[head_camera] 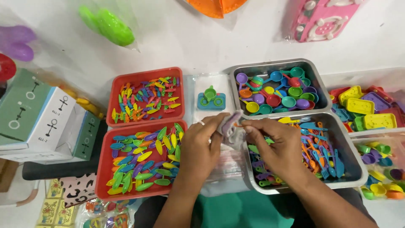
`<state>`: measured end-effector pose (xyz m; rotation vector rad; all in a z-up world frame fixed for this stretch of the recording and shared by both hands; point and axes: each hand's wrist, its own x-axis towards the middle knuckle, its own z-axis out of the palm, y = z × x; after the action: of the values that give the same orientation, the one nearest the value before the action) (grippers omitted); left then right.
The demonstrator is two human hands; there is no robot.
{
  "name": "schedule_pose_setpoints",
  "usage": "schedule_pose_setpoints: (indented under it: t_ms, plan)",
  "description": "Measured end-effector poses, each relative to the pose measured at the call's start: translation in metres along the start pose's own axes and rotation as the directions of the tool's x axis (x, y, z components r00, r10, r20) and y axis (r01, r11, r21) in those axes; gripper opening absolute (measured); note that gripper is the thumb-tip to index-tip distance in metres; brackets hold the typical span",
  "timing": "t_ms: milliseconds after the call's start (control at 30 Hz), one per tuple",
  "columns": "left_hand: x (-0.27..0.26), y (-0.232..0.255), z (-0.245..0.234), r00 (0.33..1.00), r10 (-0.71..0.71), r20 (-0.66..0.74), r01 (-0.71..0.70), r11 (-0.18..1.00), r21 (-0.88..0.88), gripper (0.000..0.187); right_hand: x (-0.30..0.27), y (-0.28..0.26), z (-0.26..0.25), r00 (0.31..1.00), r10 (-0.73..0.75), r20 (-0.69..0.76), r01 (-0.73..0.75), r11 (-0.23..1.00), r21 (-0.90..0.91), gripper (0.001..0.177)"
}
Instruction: Cleaning small plastic toy utensils and shapes with a cloth and sorting them into various bins.
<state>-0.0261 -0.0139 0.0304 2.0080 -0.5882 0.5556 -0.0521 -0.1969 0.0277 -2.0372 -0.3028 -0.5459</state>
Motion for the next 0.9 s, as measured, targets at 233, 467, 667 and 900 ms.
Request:
schedule_pose_setpoints:
  t_ms: [233, 467, 667, 900]
  plan:
    - [-0.001, 0.004, 0.006, 0.936, 0.343, 0.085, -0.352, 0.882, 0.314, 0.029, 0.001, 0.0, -0.003, 0.999, -0.05, 0.008, 0.05, 0.999, 0.002, 0.014]
    - [0.002, 0.0, -0.01, 0.85, 0.491, 0.189, -0.526, 0.79, 0.315, 0.016, 0.002, -0.01, -0.011, 0.997, -0.033, 0.076, 0.023, 0.992, 0.125, 0.012]
    - [0.005, -0.005, -0.004, 0.875, 0.485, -0.007, -0.479, 0.866, 0.142, 0.026, 0.004, -0.008, -0.009, 0.996, -0.078, 0.041, 0.065, 0.963, 0.261, 0.016]
    - [-0.009, 0.008, 0.027, 0.88, 0.052, -0.471, -0.161, 0.968, -0.194, 0.022, 0.0, -0.014, 0.01, 0.997, -0.066, 0.037, 0.052, 0.95, 0.307, 0.009]
